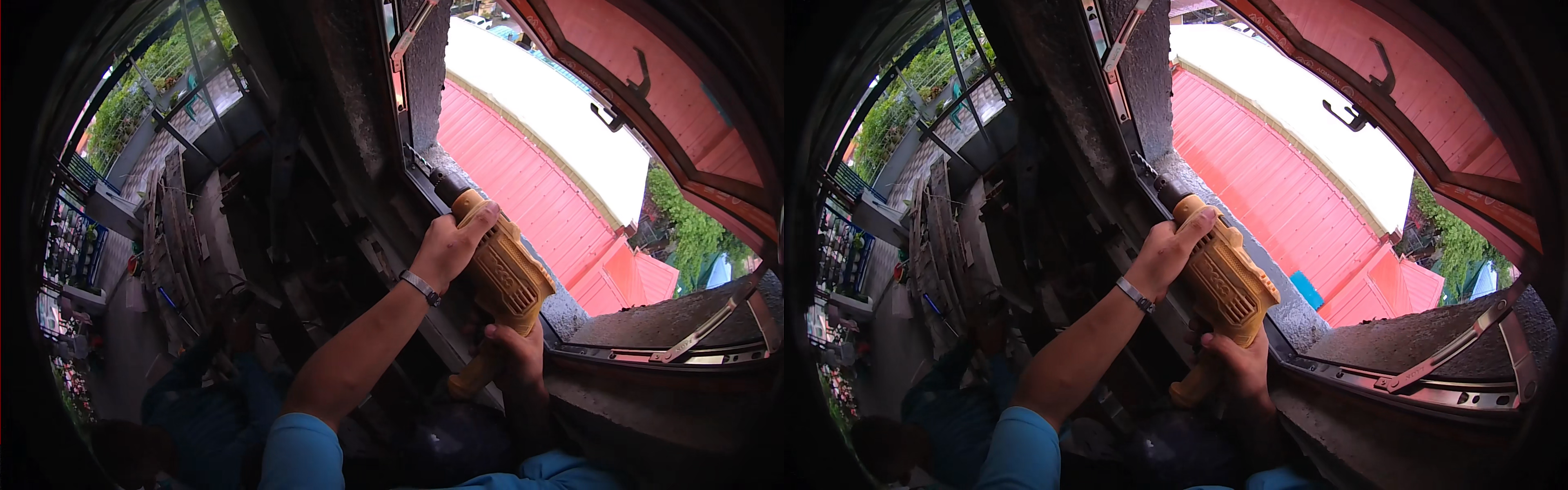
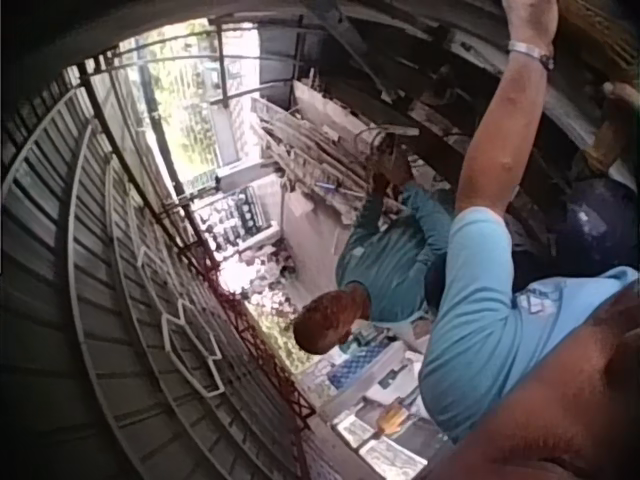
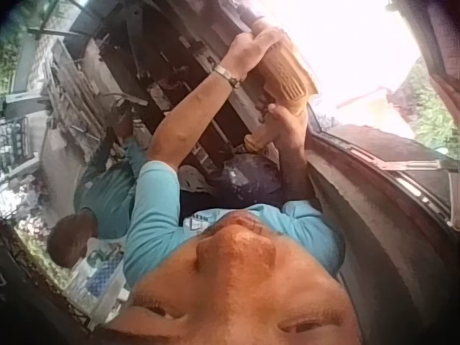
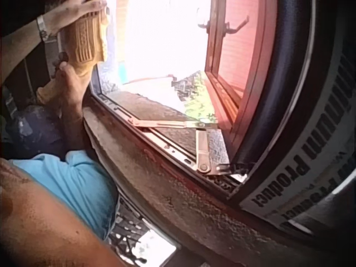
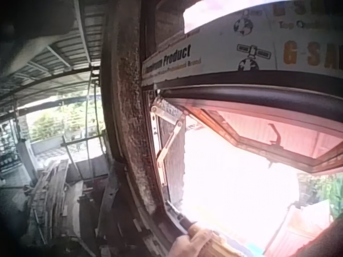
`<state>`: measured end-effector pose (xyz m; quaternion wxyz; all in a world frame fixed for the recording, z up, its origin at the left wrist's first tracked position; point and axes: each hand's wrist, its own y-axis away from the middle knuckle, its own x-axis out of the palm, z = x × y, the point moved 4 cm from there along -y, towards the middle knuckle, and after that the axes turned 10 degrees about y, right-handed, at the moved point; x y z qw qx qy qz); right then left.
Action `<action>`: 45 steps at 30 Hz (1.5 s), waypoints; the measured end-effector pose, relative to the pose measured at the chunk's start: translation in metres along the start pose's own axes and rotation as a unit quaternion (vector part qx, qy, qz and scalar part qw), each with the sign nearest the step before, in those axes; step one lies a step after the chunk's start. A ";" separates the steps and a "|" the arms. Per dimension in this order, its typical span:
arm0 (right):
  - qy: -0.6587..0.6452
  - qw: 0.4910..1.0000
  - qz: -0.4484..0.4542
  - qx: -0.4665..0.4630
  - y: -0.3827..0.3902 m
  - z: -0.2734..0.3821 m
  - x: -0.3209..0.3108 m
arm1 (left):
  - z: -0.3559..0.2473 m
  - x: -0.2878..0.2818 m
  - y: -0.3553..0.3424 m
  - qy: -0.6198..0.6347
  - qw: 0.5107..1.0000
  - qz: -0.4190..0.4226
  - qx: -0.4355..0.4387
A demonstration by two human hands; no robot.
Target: The person installs a window frame by drilling holes into the frame and wall with an electric drill, then drives screws into the frame using a screwdriver.
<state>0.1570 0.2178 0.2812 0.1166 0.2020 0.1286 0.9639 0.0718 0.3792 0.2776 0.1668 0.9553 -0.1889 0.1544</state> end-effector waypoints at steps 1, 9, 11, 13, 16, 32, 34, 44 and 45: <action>-0.010 1.000 0.006 0.012 0.000 -0.001 0.001 | 0.000 -0.001 -0.001 -0.004 1.000 -0.005 0.001; -0.042 0.998 0.008 0.054 0.006 0.002 0.008 | -0.010 -0.010 0.007 -0.080 0.997 0.014 0.012; -0.080 0.994 0.014 0.068 0.007 0.003 0.010 | -0.014 -0.017 0.010 -0.142 0.989 0.007 0.031; -0.010 0.999 -0.015 0.044 0.006 0.004 0.010 | -0.013 -0.029 0.012 -0.199 0.979 0.004 0.041; 0.047 0.999 -0.024 0.004 0.003 0.006 0.016 | -0.004 -0.065 0.008 -0.165 0.985 -0.037 0.021; 0.047 0.998 -0.040 -0.006 -0.020 -0.007 0.024 | 0.021 -0.076 -0.057 -0.123 0.912 -0.263 0.288; 0.057 0.997 -0.043 -0.009 -0.021 -0.009 0.026 | 0.019 -0.076 -0.056 -0.106 0.912 -0.254 0.305; 0.018 0.998 -0.037 0.045 -0.022 -0.008 0.030 | 0.024 -0.078 -0.059 -0.095 0.921 -0.237 0.294; 0.019 0.997 -0.038 0.062 -0.022 -0.009 0.030 | 0.024 -0.078 -0.059 -0.090 0.921 -0.235 0.298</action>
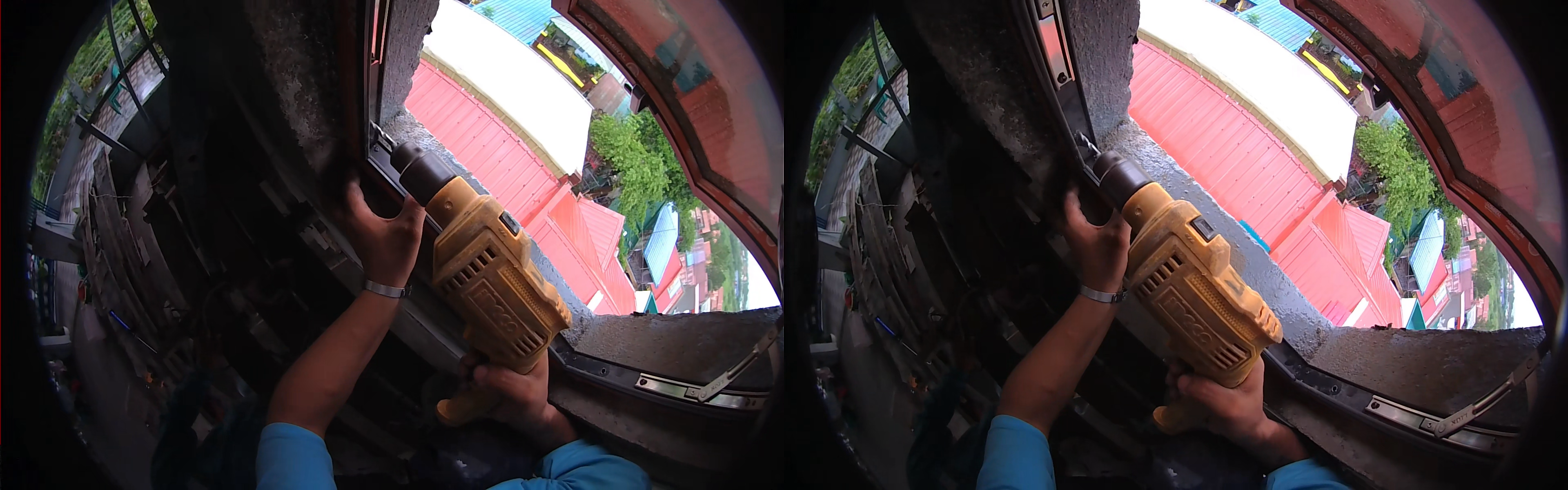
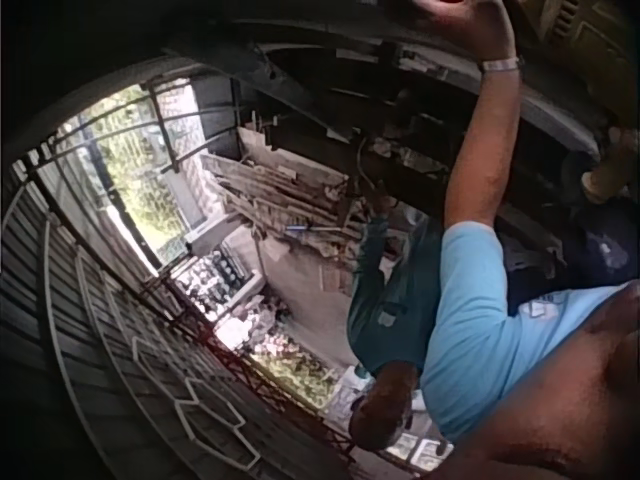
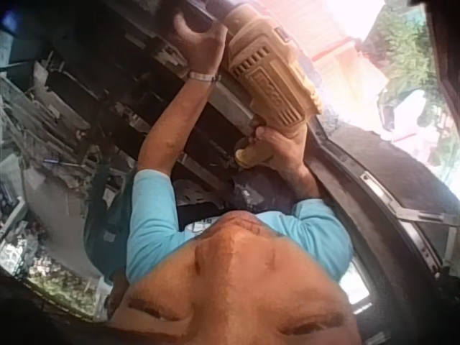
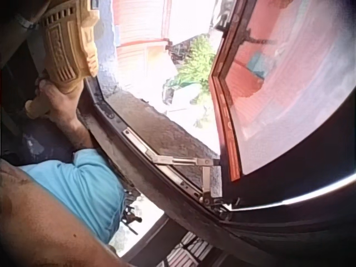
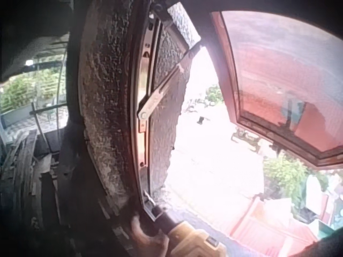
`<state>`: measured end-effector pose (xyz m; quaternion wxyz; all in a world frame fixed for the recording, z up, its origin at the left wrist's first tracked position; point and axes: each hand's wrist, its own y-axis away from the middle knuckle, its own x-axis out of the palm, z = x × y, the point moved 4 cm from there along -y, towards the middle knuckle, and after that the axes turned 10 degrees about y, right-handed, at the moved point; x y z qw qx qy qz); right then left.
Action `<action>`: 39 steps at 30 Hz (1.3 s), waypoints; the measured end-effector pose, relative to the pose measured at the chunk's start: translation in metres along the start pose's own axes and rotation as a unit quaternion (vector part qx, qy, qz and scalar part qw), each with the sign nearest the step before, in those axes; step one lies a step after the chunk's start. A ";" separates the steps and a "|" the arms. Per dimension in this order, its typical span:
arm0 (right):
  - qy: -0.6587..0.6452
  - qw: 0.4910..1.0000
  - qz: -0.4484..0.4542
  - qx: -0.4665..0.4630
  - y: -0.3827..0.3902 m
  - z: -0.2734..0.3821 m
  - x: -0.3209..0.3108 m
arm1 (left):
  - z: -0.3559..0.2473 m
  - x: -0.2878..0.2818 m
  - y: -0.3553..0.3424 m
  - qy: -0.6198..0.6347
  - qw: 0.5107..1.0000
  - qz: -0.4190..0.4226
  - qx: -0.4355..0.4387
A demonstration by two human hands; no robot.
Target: The person installs a window frame by drilling holes into the frame and wall with an electric drill, then drives screws into the frame using a screwdriver.
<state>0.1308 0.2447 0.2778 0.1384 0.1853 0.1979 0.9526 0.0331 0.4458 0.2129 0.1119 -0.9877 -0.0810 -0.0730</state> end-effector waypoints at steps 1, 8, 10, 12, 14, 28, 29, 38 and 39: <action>-0.002 1.000 -0.001 -0.001 0.000 0.000 0.000 | 0.000 0.000 0.000 0.008 1.000 -0.001 0.001; 0.012 0.999 -0.001 -0.037 -0.002 -0.004 0.006 | 0.004 0.000 0.001 0.071 0.997 -0.002 -0.026; 0.021 0.998 -0.010 -0.056 -0.002 -0.004 0.005 | 0.006 0.000 0.002 0.065 0.997 -0.008 -0.039; 0.032 0.998 -0.013 -0.058 -0.003 -0.004 0.004 | 0.006 -0.001 0.002 0.037 0.999 -0.009 -0.027; 0.030 0.998 -0.009 -0.054 -0.003 -0.005 0.003 | 0.004 -0.001 0.002 0.008 1.000 -0.008 -0.017; -0.010 1.000 -0.009 -0.008 -0.003 -0.003 0.007 | 0.007 -0.001 0.006 0.112 0.991 0.001 -0.071; -0.002 1.000 -0.013 -0.019 -0.003 -0.002 0.007 | 0.007 -0.001 0.006 0.111 0.992 0.002 -0.063; 0.008 0.999 -0.011 -0.031 -0.005 0.000 0.009 | 0.016 -0.001 0.007 0.115 0.992 -0.005 -0.059; 0.004 1.000 -0.009 -0.029 -0.006 0.000 0.010 | 0.018 -0.001 0.007 0.108 0.992 -0.005 -0.066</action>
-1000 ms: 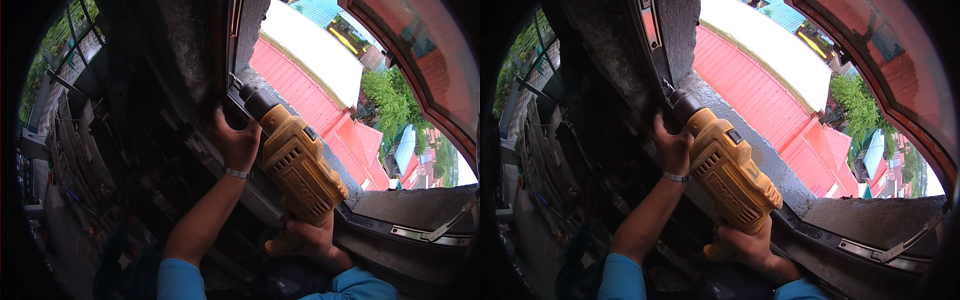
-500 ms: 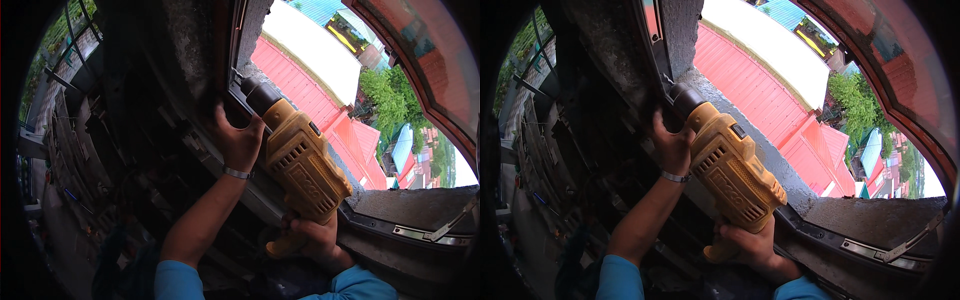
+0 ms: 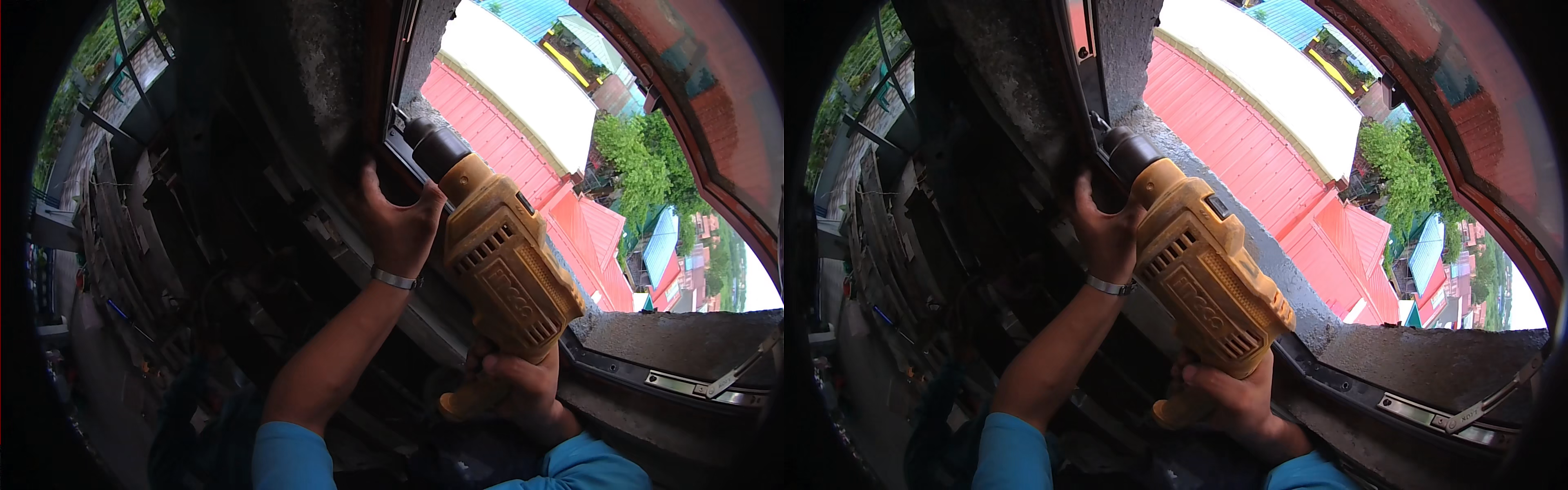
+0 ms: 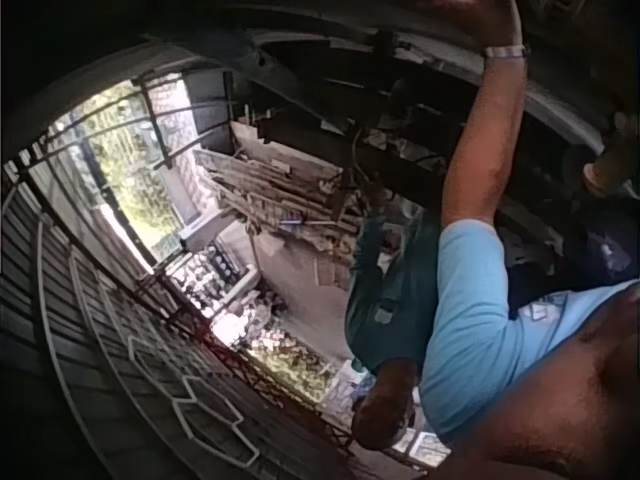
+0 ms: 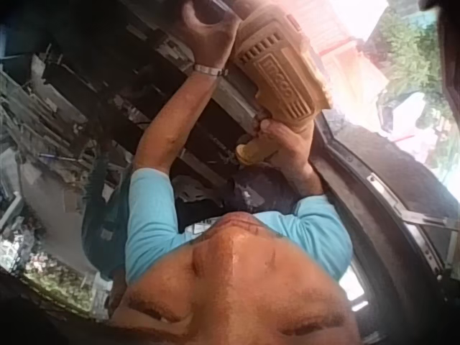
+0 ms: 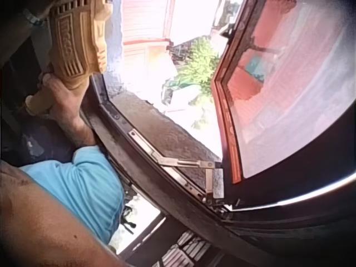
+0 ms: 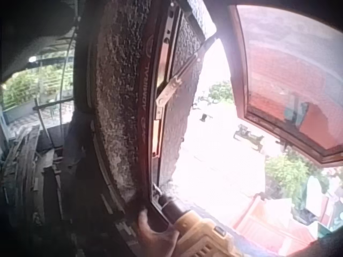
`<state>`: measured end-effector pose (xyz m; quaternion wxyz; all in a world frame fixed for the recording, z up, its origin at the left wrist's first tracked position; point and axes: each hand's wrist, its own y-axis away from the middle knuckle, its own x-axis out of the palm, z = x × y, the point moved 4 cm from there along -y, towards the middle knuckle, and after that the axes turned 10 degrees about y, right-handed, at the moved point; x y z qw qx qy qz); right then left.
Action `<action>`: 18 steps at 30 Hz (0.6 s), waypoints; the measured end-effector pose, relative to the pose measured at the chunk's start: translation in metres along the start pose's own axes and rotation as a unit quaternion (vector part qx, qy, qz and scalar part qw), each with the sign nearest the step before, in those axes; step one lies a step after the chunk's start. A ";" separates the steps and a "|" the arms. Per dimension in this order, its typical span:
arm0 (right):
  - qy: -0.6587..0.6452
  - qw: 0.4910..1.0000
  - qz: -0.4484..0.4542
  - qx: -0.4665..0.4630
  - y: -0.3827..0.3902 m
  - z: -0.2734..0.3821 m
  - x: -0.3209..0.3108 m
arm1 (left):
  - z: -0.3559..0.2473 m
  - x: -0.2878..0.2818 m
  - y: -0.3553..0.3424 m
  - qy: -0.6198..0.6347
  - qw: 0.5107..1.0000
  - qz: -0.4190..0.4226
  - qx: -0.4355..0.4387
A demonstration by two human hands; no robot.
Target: The person installs a window frame by drilling holes into the frame and wall with an electric drill, then drives screws into the frame using a screwdriver.
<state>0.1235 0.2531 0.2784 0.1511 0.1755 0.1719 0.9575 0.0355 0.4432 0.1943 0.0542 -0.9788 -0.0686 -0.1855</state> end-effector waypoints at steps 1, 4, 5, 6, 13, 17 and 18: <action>-0.001 1.000 -0.001 0.001 0.000 0.000 0.000 | 0.001 0.000 0.000 0.002 1.000 -0.001 -0.004; 0.020 1.000 -0.002 -0.009 -0.001 0.001 0.002 | 0.001 0.000 -0.001 0.023 1.000 0.005 0.021; 0.016 1.000 -0.005 -0.010 -0.002 0.001 0.002 | 0.000 0.000 -0.001 0.016 1.000 0.002 0.018; 0.012 1.000 -0.009 -0.010 -0.002 0.001 0.002 | -0.001 0.000 0.000 0.000 1.000 -0.001 0.020; 0.021 1.000 -0.015 0.001 -0.002 0.001 0.002 | -0.014 0.003 0.002 -0.006 1.000 0.004 0.015; 0.015 1.000 -0.007 -0.007 -0.003 0.001 0.002 | -0.015 0.003 0.000 -0.036 0.999 0.006 0.021; 0.019 1.000 -0.001 -0.016 -0.003 0.002 0.002 | -0.016 0.003 -0.001 -0.060 0.997 0.004 0.041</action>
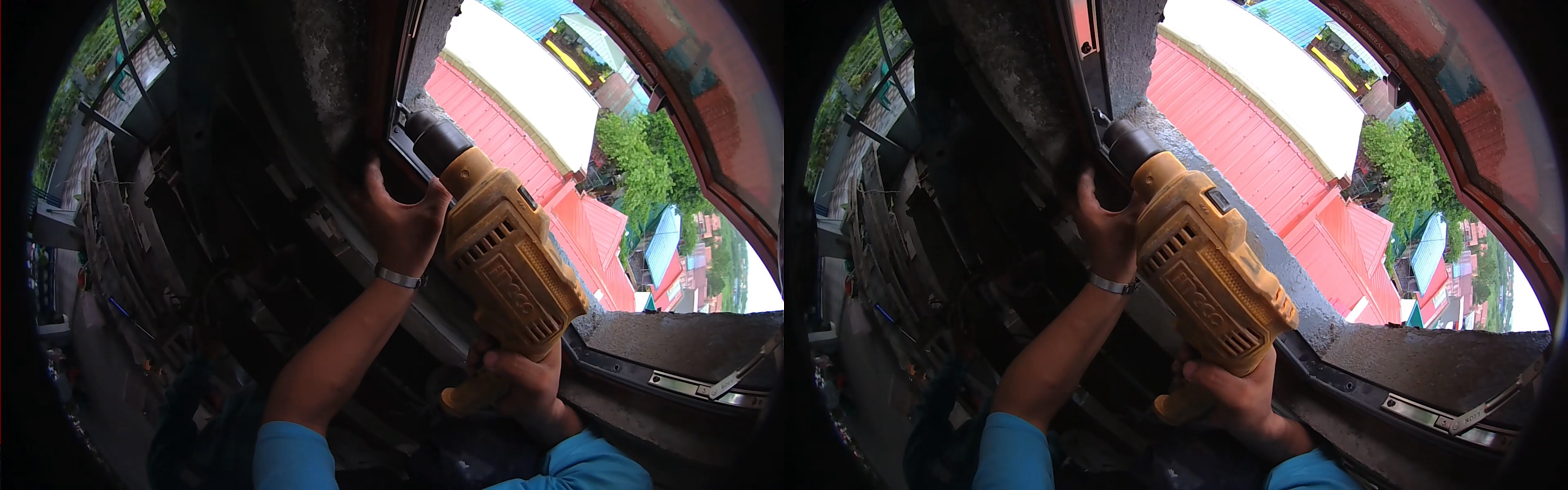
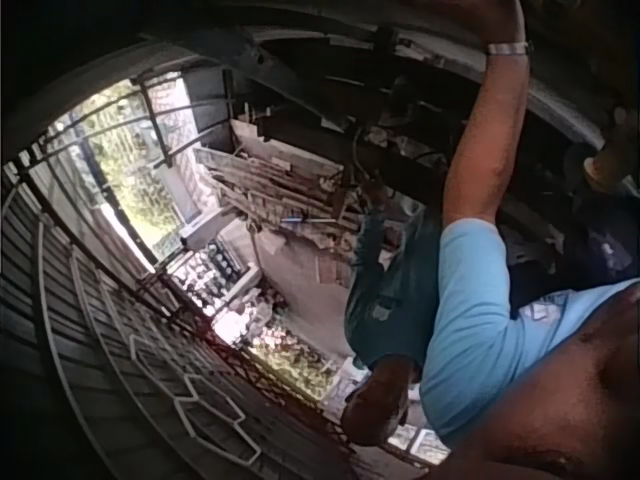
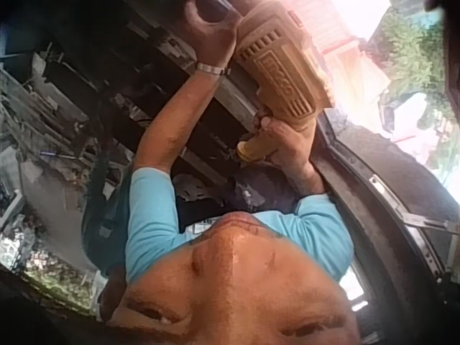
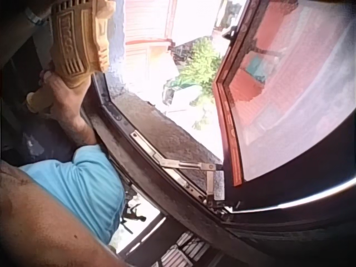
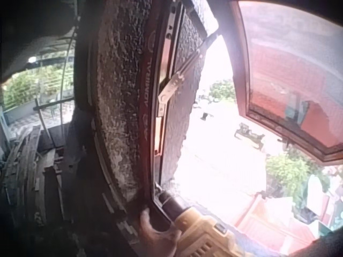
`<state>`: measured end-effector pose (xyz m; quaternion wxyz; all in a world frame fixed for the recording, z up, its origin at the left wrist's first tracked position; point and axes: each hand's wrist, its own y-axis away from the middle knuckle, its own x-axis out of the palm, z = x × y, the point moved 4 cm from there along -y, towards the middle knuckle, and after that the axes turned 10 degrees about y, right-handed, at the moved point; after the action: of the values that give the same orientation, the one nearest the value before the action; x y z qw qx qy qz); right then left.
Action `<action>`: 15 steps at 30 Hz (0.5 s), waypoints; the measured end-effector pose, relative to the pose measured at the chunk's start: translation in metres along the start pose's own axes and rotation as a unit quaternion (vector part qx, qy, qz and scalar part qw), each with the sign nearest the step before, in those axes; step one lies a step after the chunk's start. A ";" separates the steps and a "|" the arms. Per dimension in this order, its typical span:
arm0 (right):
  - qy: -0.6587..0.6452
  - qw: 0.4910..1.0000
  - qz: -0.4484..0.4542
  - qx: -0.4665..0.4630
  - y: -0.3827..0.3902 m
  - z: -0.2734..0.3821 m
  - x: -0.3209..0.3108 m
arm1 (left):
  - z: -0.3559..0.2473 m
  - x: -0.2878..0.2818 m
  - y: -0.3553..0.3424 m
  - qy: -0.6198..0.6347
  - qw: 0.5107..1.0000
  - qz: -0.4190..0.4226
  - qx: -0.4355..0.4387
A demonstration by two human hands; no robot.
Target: The person installs a window frame by drilling holes into the frame and wall with an electric drill, then drives screws into the frame using a screwdriver.
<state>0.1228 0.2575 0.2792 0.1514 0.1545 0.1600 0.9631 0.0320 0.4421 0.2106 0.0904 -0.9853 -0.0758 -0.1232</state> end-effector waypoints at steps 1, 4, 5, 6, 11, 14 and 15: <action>0.000 1.000 0.000 0.000 0.000 -0.001 0.000 | 0.001 0.000 0.000 -0.024 1.000 -0.002 -0.006; 0.002 1.000 -0.009 -0.007 -0.001 -0.002 0.000 | 0.003 0.000 0.001 0.023 1.000 -0.004 -0.017; 0.005 1.000 -0.013 -0.012 -0.001 -0.001 -0.001 | 0.003 0.001 0.001 0.028 0.999 -0.003 -0.025; 0.005 1.000 -0.014 -0.020 -0.002 -0.001 -0.001 | 0.002 0.001 0.001 0.019 1.000 -0.007 -0.014; -0.012 1.000 -0.004 -0.003 -0.004 0.000 -0.003 | 0.000 0.001 0.002 0.029 0.999 -0.005 -0.027; -0.007 1.000 -0.005 0.003 -0.004 0.000 -0.003 | 0.003 0.002 0.002 0.061 0.996 -0.005 -0.058; -0.001 1.000 -0.014 0.002 -0.004 -0.001 -0.003 | 0.003 0.002 0.002 0.069 0.996 -0.009 -0.051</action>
<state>0.1265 0.2599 0.2766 0.1649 0.1537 0.1636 0.9604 0.0350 0.4408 0.2081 0.0442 -0.9771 -0.0717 -0.1952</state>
